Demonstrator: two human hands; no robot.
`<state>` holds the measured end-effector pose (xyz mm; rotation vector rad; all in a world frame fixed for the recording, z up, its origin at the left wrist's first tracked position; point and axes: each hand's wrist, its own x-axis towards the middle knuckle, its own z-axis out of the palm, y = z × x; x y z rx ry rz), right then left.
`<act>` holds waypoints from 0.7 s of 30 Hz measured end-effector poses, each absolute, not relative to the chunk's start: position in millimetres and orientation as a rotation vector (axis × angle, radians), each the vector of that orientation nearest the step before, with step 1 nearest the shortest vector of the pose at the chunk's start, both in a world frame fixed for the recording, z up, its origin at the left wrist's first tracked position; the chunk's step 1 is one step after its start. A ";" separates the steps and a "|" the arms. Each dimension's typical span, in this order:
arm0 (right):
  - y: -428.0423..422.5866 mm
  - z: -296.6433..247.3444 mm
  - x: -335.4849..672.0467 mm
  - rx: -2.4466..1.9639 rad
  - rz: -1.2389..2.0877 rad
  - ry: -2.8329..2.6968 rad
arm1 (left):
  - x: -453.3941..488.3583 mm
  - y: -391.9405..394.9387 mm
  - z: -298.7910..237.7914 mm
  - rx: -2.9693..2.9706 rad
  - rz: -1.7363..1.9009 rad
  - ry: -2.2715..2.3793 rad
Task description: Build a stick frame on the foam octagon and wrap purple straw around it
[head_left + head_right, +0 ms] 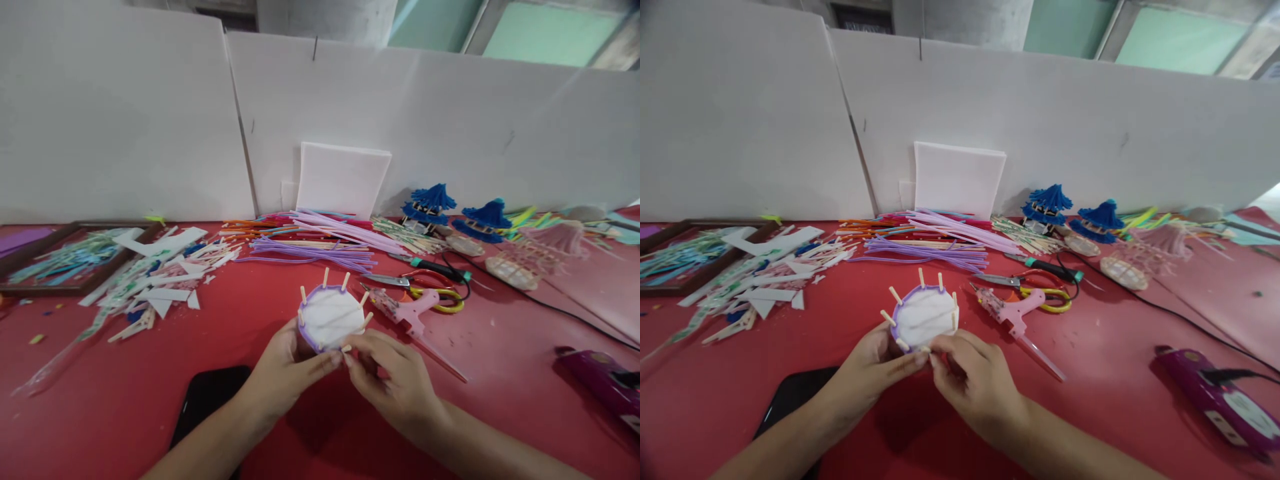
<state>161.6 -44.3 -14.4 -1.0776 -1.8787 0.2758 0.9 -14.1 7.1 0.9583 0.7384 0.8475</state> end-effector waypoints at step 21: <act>-47.5 -14.6 158.0 -1.052 0.556 -1.700 | -0.3 -14.5 5.4 0.838 0.843 0.732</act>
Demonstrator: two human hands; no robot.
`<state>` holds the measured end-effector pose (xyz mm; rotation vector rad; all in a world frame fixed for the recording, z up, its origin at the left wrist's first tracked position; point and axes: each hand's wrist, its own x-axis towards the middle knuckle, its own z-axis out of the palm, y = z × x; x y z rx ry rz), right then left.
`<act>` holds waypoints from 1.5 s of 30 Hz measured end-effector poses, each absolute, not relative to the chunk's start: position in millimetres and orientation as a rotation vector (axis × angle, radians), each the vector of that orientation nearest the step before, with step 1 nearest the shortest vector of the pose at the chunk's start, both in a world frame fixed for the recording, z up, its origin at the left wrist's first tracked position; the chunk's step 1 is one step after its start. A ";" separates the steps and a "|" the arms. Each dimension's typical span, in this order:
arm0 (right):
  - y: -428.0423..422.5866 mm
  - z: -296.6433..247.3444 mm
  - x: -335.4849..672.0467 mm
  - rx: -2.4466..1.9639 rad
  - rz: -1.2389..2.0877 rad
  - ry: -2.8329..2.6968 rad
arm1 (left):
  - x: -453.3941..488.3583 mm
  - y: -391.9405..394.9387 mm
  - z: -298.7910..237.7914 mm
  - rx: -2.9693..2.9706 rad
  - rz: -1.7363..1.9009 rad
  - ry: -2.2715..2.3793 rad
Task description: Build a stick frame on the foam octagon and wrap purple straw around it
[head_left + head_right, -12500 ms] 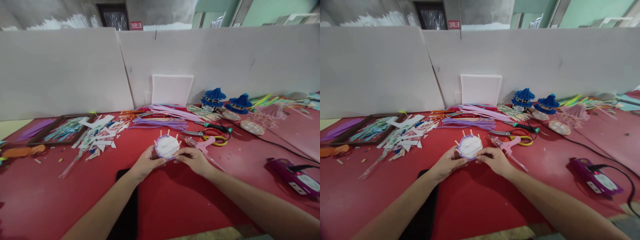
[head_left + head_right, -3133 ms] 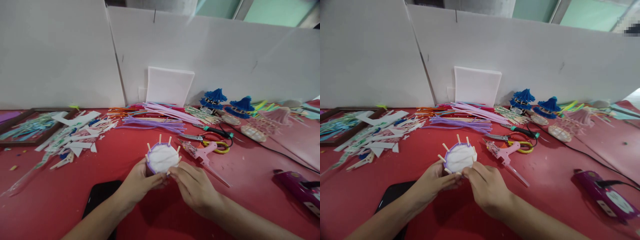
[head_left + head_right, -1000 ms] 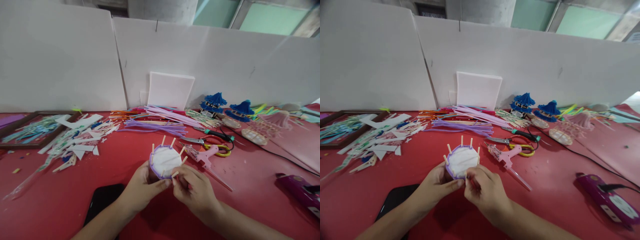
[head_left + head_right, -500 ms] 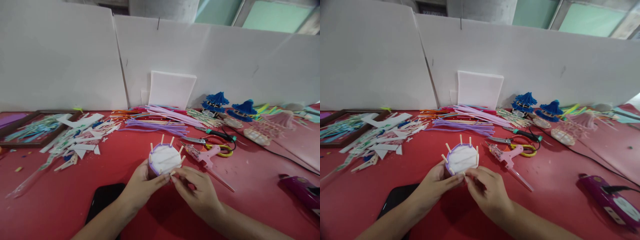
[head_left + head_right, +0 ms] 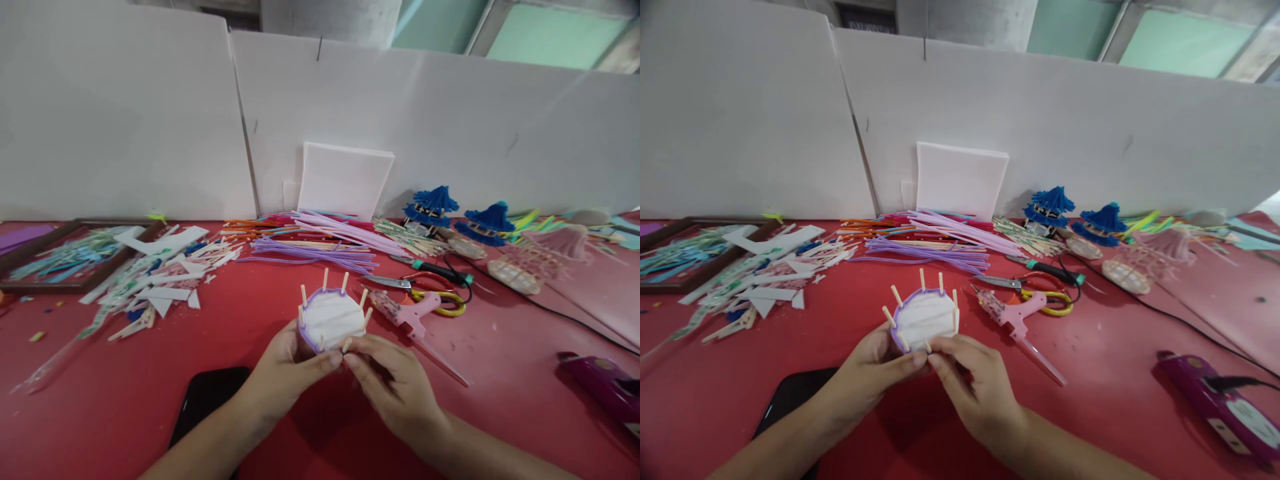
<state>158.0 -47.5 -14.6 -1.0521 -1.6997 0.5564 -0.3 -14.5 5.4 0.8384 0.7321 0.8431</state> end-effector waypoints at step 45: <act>-50.8 -12.5 169.9 -0.948 0.228 -1.916 | -2.3 -25.2 9.7 1.358 0.933 0.918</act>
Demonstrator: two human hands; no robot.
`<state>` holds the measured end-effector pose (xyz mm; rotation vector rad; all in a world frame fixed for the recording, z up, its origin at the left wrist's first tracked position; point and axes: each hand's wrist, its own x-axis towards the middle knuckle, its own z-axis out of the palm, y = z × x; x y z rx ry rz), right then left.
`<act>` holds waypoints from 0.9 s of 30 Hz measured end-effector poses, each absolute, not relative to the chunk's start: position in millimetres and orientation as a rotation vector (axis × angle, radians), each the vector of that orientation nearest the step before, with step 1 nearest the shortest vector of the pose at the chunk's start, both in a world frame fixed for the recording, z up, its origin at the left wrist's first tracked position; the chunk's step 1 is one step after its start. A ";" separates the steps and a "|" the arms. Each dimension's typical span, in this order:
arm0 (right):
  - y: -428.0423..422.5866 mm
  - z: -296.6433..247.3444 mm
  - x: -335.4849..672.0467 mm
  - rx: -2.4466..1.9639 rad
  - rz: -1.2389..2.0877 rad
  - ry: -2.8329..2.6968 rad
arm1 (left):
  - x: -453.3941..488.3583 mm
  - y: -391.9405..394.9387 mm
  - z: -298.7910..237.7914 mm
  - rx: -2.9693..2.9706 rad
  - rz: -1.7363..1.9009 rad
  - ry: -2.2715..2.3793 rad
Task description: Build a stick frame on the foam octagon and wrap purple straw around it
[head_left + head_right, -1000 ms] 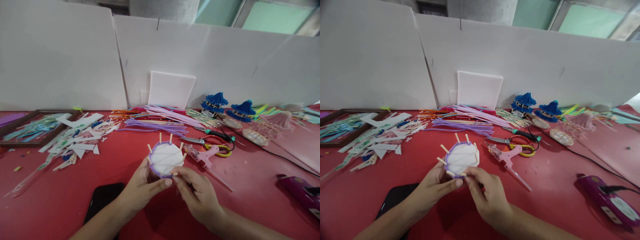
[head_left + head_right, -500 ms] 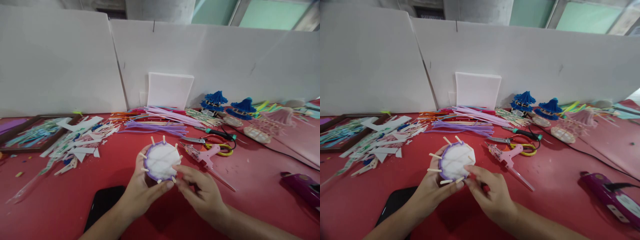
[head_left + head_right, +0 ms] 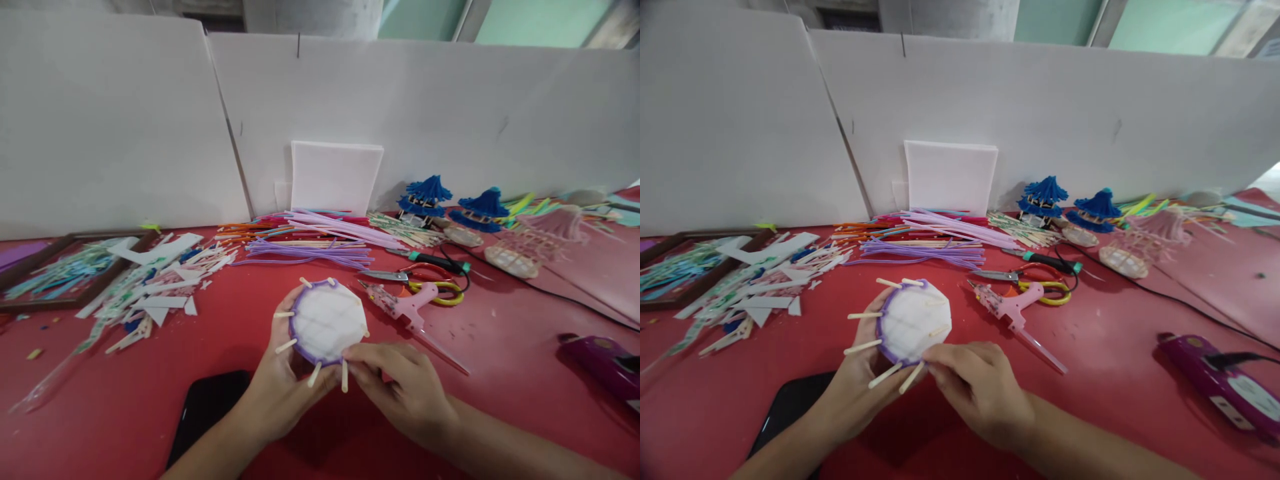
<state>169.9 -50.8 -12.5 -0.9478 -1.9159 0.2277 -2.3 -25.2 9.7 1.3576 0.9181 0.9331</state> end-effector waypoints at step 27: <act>-50.3 -14.7 167.3 -1.022 0.225 -1.890 | 2.3 -21.2 22.2 1.094 0.911 0.744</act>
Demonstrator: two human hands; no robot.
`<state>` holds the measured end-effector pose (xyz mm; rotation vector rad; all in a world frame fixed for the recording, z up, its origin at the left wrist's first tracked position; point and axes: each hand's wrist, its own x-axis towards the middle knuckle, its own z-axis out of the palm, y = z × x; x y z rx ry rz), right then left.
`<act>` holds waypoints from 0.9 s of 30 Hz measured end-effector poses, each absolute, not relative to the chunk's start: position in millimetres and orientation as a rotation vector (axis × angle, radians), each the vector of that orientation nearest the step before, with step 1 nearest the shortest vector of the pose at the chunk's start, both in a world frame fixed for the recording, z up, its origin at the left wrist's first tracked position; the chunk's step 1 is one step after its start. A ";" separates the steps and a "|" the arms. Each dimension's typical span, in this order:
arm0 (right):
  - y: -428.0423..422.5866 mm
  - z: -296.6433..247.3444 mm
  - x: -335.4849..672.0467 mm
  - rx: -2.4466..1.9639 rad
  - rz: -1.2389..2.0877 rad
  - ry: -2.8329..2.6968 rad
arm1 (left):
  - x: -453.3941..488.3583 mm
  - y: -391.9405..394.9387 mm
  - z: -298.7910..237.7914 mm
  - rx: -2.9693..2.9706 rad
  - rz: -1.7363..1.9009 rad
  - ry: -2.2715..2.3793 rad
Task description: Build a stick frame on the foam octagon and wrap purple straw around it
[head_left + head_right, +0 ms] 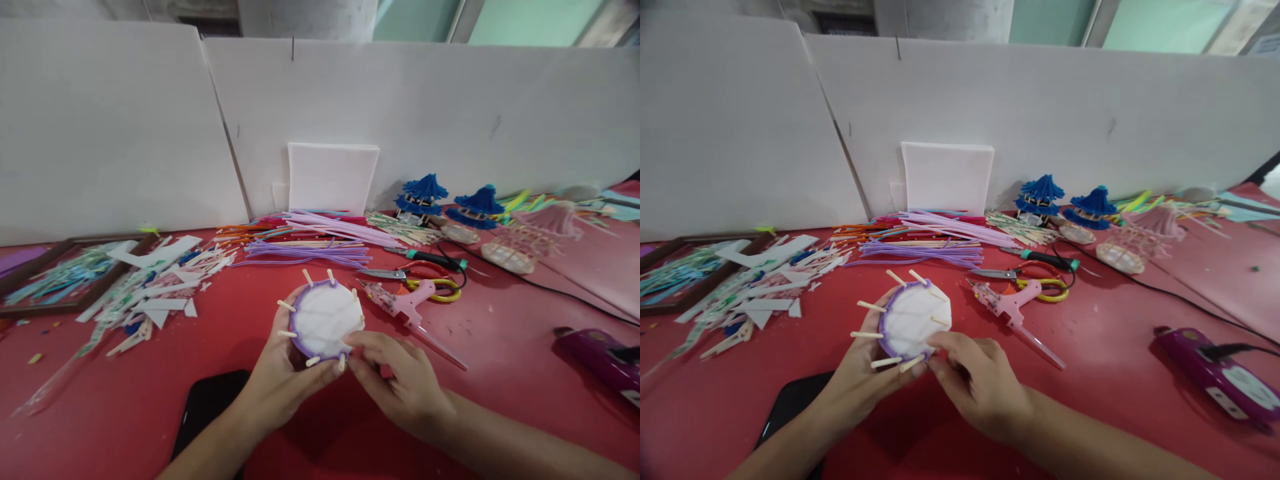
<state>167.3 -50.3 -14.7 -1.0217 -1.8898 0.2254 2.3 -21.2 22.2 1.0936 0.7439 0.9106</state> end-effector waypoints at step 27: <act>-50.1 -12.3 168.4 -1.063 0.534 -1.763 | 2.0 -19.0 11.5 1.267 0.941 0.824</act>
